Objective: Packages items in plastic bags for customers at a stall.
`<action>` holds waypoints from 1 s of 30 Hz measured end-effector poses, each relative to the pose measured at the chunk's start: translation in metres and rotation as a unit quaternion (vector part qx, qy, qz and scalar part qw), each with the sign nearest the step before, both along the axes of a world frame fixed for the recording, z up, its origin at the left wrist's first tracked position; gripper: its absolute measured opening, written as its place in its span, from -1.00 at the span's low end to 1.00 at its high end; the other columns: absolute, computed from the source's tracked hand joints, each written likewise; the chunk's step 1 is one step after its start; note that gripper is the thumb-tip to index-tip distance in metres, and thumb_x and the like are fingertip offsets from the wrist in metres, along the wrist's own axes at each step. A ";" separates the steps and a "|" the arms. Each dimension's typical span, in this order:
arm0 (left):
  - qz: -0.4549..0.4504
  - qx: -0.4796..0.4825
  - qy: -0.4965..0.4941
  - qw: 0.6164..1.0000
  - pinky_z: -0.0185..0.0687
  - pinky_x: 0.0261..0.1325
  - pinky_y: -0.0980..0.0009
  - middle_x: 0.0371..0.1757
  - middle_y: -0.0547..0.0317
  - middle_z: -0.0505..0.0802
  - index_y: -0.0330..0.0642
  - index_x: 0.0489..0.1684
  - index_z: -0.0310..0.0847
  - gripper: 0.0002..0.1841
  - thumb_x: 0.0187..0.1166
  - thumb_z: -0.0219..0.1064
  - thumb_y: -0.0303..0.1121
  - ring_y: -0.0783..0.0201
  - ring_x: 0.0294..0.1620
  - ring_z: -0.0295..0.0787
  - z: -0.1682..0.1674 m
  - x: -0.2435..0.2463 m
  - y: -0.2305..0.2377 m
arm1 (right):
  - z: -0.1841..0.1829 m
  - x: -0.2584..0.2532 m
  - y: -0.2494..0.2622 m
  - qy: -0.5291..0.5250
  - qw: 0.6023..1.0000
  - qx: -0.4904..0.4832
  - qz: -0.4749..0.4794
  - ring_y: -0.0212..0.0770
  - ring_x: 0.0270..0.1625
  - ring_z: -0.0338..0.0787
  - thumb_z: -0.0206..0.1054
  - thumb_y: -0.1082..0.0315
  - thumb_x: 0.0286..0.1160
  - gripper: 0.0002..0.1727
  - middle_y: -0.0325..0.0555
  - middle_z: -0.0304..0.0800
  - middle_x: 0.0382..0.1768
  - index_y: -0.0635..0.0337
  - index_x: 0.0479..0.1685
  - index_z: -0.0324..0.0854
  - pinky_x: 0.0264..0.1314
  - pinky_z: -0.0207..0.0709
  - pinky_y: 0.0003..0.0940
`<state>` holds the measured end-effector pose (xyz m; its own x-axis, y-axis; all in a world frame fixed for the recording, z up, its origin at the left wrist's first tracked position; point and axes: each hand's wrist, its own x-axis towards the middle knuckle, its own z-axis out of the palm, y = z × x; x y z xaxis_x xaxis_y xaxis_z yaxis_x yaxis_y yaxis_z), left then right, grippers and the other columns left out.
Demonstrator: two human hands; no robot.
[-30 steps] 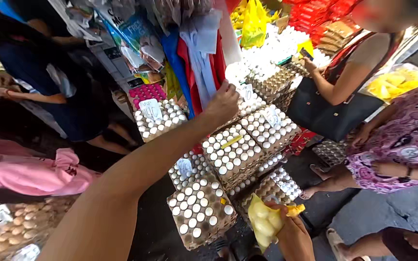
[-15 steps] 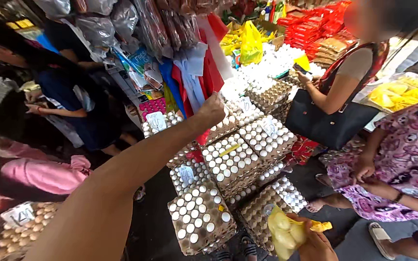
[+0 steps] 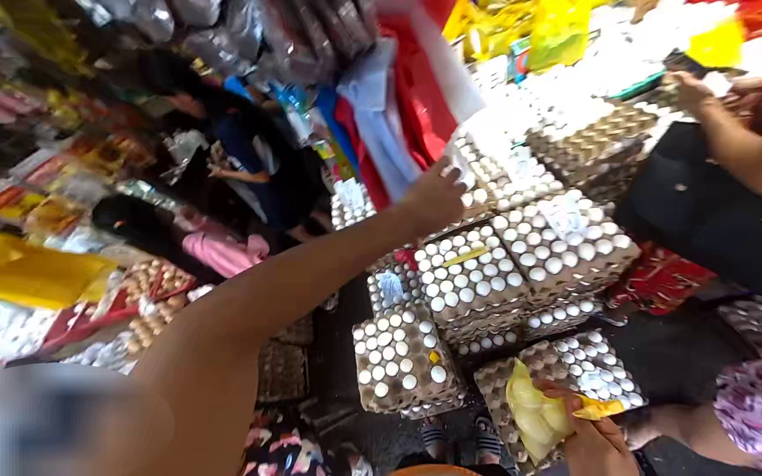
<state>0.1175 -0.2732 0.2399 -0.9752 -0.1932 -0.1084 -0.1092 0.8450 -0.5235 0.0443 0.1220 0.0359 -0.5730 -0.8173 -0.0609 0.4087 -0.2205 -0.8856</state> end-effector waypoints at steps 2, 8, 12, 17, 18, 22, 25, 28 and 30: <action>-0.009 0.051 0.015 0.999 0.32 0.57 -0.27 0.03 -0.12 0.85 -0.23 -0.09 0.77 -0.86 0.57 0.29 -0.53 -0.21 0.26 0.71 -0.026 0.020 0.030 | -0.003 -0.001 -0.014 0.053 0.996 -0.030 0.069 -0.01 0.37 0.75 0.08 0.32 0.78 -0.66 0.04 0.86 0.19 0.16 -0.13 0.82 0.51 0.59 -0.09; 0.087 0.408 0.124 0.900 0.73 -0.22 -0.11 -0.04 0.02 0.86 0.04 0.14 0.72 -0.75 0.82 0.11 -0.19 -0.05 -0.15 0.86 -0.103 0.111 0.140 | 0.017 0.032 -0.066 0.187 0.946 -0.068 0.256 -0.18 0.13 0.87 0.22 0.31 0.65 -0.27 -0.09 0.87 0.08 0.25 0.81 0.09 0.27 0.76 -0.28; 0.093 0.517 0.288 0.801 0.74 -0.13 0.04 -0.14 0.09 0.87 -0.05 0.04 0.79 -0.74 0.80 0.16 -0.22 0.09 -0.12 0.86 -0.130 0.190 0.175 | 0.020 0.084 -0.101 0.209 0.916 -0.072 0.336 -0.29 0.08 0.86 0.28 0.20 0.69 -0.71 -0.24 0.87 0.08 -0.09 0.30 0.68 0.23 0.76 -0.37; 0.273 0.539 0.351 0.716 0.74 -0.14 -0.07 -0.36 0.04 0.83 -0.17 0.19 0.69 -0.57 0.53 0.49 -0.06 0.07 -0.34 0.80 -0.150 0.326 0.187 | 0.011 0.165 -0.141 0.173 0.897 0.040 0.405 -0.39 -0.06 0.83 0.17 0.42 0.62 -0.74 -0.30 0.90 -0.16 0.00 -0.19 0.82 0.10 0.74 -0.36; 0.305 0.538 0.345 0.706 0.74 -0.11 -0.13 -0.33 0.01 0.85 -0.16 0.20 0.70 -0.54 0.49 0.53 -0.04 0.02 -0.31 0.82 -0.152 0.357 0.192 | 0.010 0.183 -0.152 0.145 0.894 0.059 0.420 -0.36 -0.08 0.84 0.14 0.46 0.60 -0.71 -0.25 0.91 -0.18 0.05 -0.22 0.82 0.08 0.75 -0.35; 0.394 0.513 0.373 0.665 0.73 -0.08 -0.18 -0.31 0.05 0.86 -0.12 -0.02 0.77 -0.64 0.55 0.45 0.00 0.03 -0.25 0.84 -0.181 0.490 0.218 | 0.012 0.259 -0.197 0.070 0.884 0.130 0.444 -0.31 -0.14 0.86 0.13 0.45 0.62 -0.74 -0.14 0.92 -0.21 0.13 -0.24 0.78 0.00 0.78 -0.35; 0.410 0.507 0.457 0.605 0.71 -0.17 0.15 -0.34 0.17 0.82 -0.11 -0.18 0.81 -0.67 0.60 0.41 -0.01 0.26 -0.35 0.72 -0.203 0.588 0.238 | 0.011 0.318 -0.229 0.020 0.888 0.155 0.434 -0.26 -0.14 0.88 0.16 0.41 0.68 -0.77 -0.08 0.91 -0.20 0.16 -0.19 0.76 0.02 0.80 -0.29; 0.392 0.515 0.571 0.505 0.70 0.07 0.32 -0.14 0.21 0.81 -0.13 -0.22 0.82 -0.75 0.58 0.46 -0.12 0.35 -0.07 0.72 -0.208 0.663 0.242 | 0.006 0.373 -0.259 -0.044 0.885 0.169 0.431 -0.25 -0.13 0.89 0.17 0.32 0.73 -0.74 -0.07 0.91 -0.19 0.17 -0.20 0.79 0.01 0.83 -0.26; 0.356 0.495 0.677 0.412 0.69 0.20 0.26 -0.04 0.19 0.82 -0.11 -0.23 0.82 -0.80 0.57 0.48 -0.17 0.29 0.08 0.73 -0.208 0.698 0.233 | 0.008 0.409 -0.274 -0.074 0.878 0.171 0.441 -0.27 -0.15 0.89 0.19 0.29 0.74 -0.73 -0.09 0.91 -0.20 0.15 -0.21 0.79 0.00 0.84 -0.26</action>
